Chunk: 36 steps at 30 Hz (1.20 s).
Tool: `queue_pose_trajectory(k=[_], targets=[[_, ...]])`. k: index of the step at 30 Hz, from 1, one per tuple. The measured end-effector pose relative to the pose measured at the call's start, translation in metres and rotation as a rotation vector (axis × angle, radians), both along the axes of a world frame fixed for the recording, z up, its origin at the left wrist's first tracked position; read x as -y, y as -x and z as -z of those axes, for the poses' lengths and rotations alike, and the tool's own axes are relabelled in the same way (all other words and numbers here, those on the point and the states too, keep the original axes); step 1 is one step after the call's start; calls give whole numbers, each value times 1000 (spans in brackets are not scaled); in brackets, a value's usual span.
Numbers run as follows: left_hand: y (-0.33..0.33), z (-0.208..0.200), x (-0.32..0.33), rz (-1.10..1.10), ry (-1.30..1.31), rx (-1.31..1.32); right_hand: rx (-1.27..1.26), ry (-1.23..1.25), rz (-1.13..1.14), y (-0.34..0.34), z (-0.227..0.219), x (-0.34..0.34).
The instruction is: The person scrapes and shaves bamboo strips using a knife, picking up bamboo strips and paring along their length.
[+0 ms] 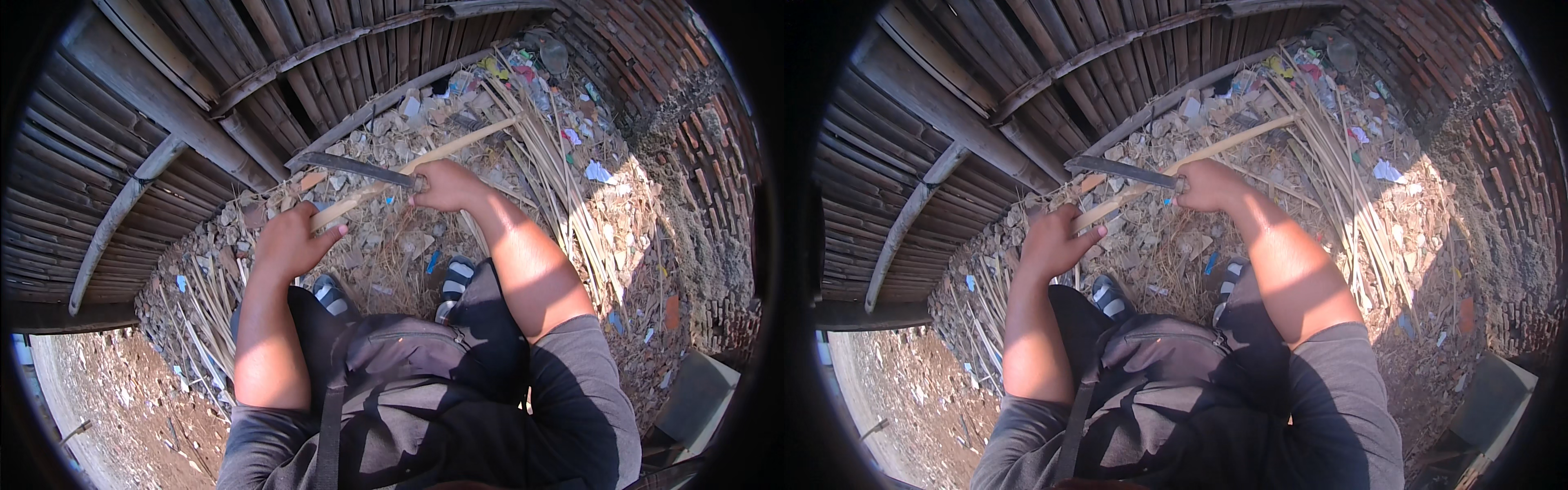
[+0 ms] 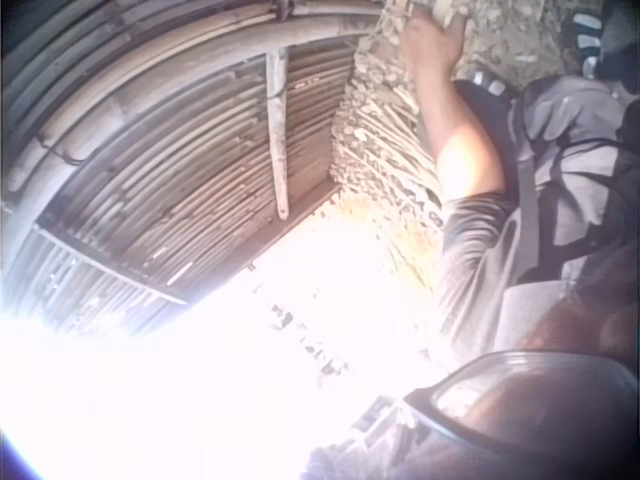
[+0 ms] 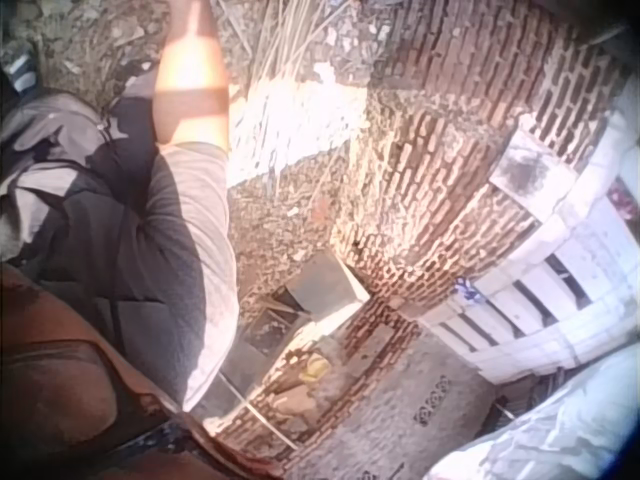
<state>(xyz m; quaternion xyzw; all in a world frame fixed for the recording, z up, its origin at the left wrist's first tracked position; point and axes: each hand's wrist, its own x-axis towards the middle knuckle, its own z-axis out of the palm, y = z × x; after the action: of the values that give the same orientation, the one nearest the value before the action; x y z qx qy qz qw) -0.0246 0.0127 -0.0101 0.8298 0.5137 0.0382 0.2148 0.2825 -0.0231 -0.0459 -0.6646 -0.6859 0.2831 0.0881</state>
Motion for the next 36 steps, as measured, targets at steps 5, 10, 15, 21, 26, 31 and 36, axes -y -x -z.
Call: queue_pose_trajectory(k=[5, 10, 15, 21, 26, 31, 36], targets=[[-2, -1, -1, 10, 8, 5, 5, 13, 17, -5, 5, -1], [-1, -5, 0, -21, 47, 43, 64, -15, 44, -10, -11, -5], [2, 0, -3, -89, 52, 112, 92, 4, 176, 2, -24, 0], [3, -3, 0, -90, -29, 86, 166, -29, 70, 3, -28, 5], [3, -7, -2, -131, -8, 179, -64, -136, 259, -21, -23, 2], [-3, -10, 2, -147, -32, 167, 41, -166, 219, -3, -24, 6], [-2, -9, 1, -143, -20, 165, 108, -138, 121, 1, -26, 3]])
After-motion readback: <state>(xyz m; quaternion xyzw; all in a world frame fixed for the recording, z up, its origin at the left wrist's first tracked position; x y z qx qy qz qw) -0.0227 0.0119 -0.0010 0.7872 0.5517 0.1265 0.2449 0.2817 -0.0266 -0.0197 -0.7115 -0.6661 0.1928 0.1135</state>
